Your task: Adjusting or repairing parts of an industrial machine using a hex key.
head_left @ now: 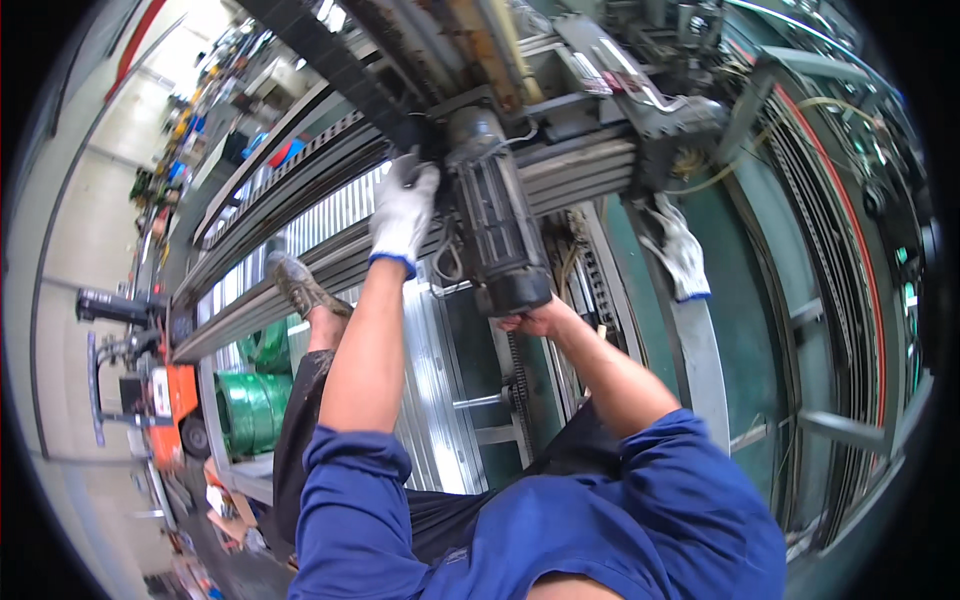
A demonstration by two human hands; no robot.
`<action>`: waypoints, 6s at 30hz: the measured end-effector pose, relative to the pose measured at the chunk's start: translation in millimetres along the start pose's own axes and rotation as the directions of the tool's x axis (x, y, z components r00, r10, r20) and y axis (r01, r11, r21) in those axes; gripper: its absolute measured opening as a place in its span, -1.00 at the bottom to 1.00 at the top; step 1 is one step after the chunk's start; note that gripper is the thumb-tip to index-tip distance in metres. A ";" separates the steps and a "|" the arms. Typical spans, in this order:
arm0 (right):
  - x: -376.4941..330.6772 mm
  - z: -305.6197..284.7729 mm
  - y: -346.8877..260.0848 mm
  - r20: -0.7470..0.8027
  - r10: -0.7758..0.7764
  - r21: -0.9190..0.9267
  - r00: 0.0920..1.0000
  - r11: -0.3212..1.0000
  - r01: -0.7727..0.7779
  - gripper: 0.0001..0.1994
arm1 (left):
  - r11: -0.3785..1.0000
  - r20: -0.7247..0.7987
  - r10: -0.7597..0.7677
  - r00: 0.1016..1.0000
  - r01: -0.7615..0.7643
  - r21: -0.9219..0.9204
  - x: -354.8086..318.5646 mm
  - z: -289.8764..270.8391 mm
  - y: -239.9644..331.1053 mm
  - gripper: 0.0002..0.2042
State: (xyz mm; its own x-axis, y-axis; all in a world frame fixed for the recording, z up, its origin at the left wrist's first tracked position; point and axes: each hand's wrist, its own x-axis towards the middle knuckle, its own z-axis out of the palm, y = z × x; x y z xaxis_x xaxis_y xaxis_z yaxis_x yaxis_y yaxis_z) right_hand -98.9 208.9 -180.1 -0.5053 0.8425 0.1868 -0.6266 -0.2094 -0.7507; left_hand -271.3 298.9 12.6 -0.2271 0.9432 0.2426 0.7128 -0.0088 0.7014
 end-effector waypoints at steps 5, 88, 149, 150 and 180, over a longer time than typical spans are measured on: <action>-75.0 7.2 -118.1 -0.435 0.237 -0.001 0.869 0.965 -0.264 -0.74 | 0.924 0.077 -0.022 0.997 0.049 -0.379 -57.7 -33.2 -10.5 -0.57; 114.0 47.8 -220.1 -0.143 -0.385 -0.865 0.912 -0.398 -0.304 -0.77 | -0.368 0.616 -0.003 0.788 0.572 -0.733 -189.7 60.9 37.8 -0.33; 86.0 -19.4 -147.0 -0.423 -0.204 -0.715 0.883 0.674 -0.187 -0.81 | 0.811 0.080 -0.163 0.983 0.180 -0.557 -159.9 213.9 -60.6 -0.53; 84.4 -19.5 -146.8 -0.429 -0.232 -0.715 0.873 0.679 -0.171 -0.81 | 0.420 0.137 -0.305 0.942 0.262 -0.869 -152.5 210.9 -57.5 -0.51; 85.6 -10.3 -132.7 -0.525 -0.270 -0.611 0.807 0.780 -0.136 -0.84 | 0.678 -0.052 -0.266 0.963 0.149 -0.720 -138.9 174.9 -8.3 -0.54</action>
State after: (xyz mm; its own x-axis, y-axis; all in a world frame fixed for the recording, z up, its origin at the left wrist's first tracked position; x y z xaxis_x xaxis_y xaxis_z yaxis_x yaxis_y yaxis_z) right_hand -52.9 313.8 -71.0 0.0724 0.9972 0.0211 -0.0578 0.0253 -0.9980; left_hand -129.6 226.1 -144.1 -0.4423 0.8931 0.0817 -0.0286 -0.1051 0.9940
